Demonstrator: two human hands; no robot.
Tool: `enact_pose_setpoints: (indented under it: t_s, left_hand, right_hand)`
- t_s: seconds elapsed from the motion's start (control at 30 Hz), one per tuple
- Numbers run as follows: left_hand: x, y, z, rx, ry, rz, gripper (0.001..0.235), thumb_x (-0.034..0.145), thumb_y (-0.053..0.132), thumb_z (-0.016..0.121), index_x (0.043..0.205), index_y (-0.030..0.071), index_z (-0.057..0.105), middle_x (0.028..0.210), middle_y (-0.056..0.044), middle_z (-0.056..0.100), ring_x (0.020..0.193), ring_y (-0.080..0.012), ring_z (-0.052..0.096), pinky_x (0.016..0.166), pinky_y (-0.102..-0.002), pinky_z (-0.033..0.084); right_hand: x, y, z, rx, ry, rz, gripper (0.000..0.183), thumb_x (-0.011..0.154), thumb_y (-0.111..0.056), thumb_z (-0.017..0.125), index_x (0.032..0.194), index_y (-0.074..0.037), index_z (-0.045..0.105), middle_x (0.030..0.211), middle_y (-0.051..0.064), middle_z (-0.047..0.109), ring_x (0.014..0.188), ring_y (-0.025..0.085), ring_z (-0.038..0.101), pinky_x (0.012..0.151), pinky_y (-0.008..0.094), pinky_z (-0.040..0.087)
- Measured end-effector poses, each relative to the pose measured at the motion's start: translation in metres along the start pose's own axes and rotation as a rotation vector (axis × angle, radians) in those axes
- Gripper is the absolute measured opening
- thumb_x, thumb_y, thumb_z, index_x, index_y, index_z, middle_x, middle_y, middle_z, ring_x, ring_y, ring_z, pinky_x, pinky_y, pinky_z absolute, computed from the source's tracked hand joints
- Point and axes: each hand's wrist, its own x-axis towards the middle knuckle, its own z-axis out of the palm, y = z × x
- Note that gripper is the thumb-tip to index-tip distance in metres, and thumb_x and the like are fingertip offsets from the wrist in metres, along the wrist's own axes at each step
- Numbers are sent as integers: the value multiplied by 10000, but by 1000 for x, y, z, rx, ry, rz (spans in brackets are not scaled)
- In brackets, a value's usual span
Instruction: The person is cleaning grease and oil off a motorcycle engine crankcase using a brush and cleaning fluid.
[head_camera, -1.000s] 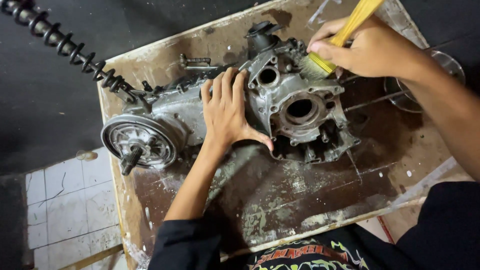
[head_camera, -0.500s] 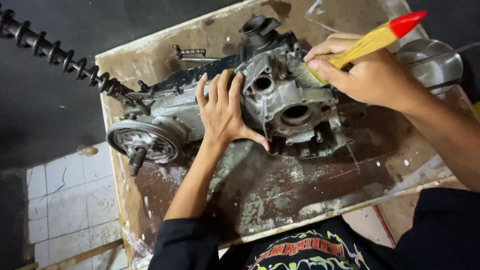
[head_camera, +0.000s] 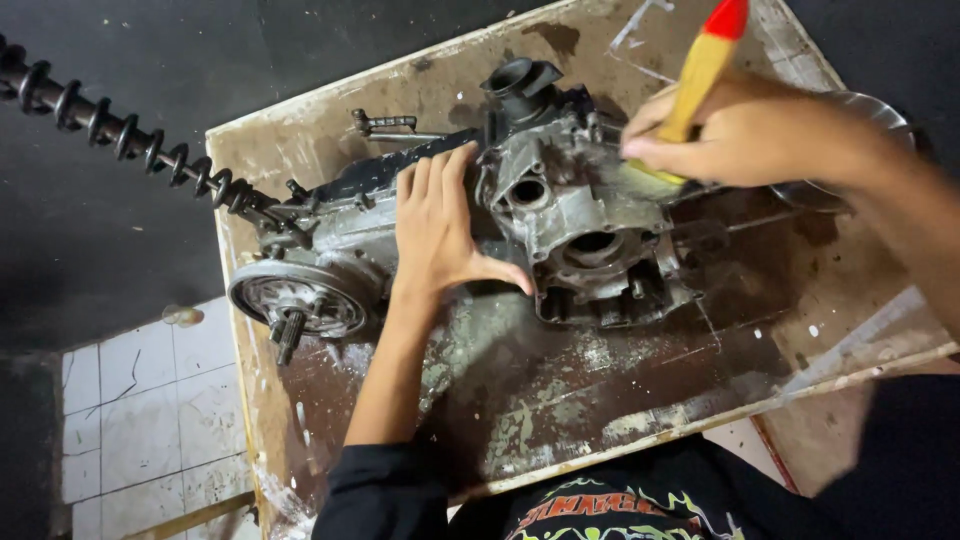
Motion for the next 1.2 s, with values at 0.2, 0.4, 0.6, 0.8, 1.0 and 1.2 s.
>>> enact_pose_setpoints:
  t_s: [0.2, 0.4, 0.6, 0.8, 1.0, 1.2]
  left_hand:
    - [23, -1, -8, 18, -165, -71, 1461, 440, 1071, 547, 1440, 6, 529, 1245, -159, 592, 1202, -353, 561, 1140, -508, 366]
    - [28, 1, -7, 69, -151, -32, 1499, 452, 1074, 534, 1491, -6, 487, 1404, -210, 557, 1296, -379, 520, 1140, -501, 340]
    - [34, -2, -7, 87, -222, -57, 1562, 399, 1088, 523, 1485, -34, 478, 1460, -199, 558, 1338, -365, 522, 1169, -507, 313]
    - [29, -7, 1, 66, -292, -101, 1633, 390, 1114, 464, 1551, -32, 398, 1512, -237, 545, 1350, -385, 580, 1211, -483, 305]
    - [31, -10, 5, 135, -346, -95, 1696, 338, 1135, 397, 1589, -8, 325, 1551, -268, 473, 1311, -386, 610, 1216, -465, 309]
    - [33, -9, 5, 91, -397, -140, 1675, 367, 1128, 391, 1594, -12, 333, 1571, -292, 461, 1170, -362, 686, 1201, -418, 360]
  right_hand:
    - [23, -19, 11, -79, 198, -308, 248, 996, -238, 658, 1089, -31, 758, 965, 112, 759, 774, 245, 717, 698, 374, 591]
    - [7, 1, -3, -67, 63, -220, 240, 981, -257, 659, 1060, -55, 763, 912, 87, 758, 714, 209, 705, 622, 330, 598]
    - [13, 2, -16, -73, -71, -281, 235, 892, -237, 730, 1035, -56, 777, 800, 62, 758, 592, 171, 697, 516, 289, 542]
    - [21, 27, 2, -49, -17, -650, 155, 911, -139, 747, 1003, -15, 754, 797, 78, 721, 552, 123, 636, 439, 220, 515]
    - [6, 13, -12, -288, 58, -692, 185, 872, -185, 778, 954, -22, 749, 703, 79, 656, 493, 141, 591, 373, 231, 472]
    - [0, 3, 18, -312, 119, -751, 162, 962, -160, 744, 920, -11, 697, 659, 0, 571, 539, 112, 548, 396, 217, 444]
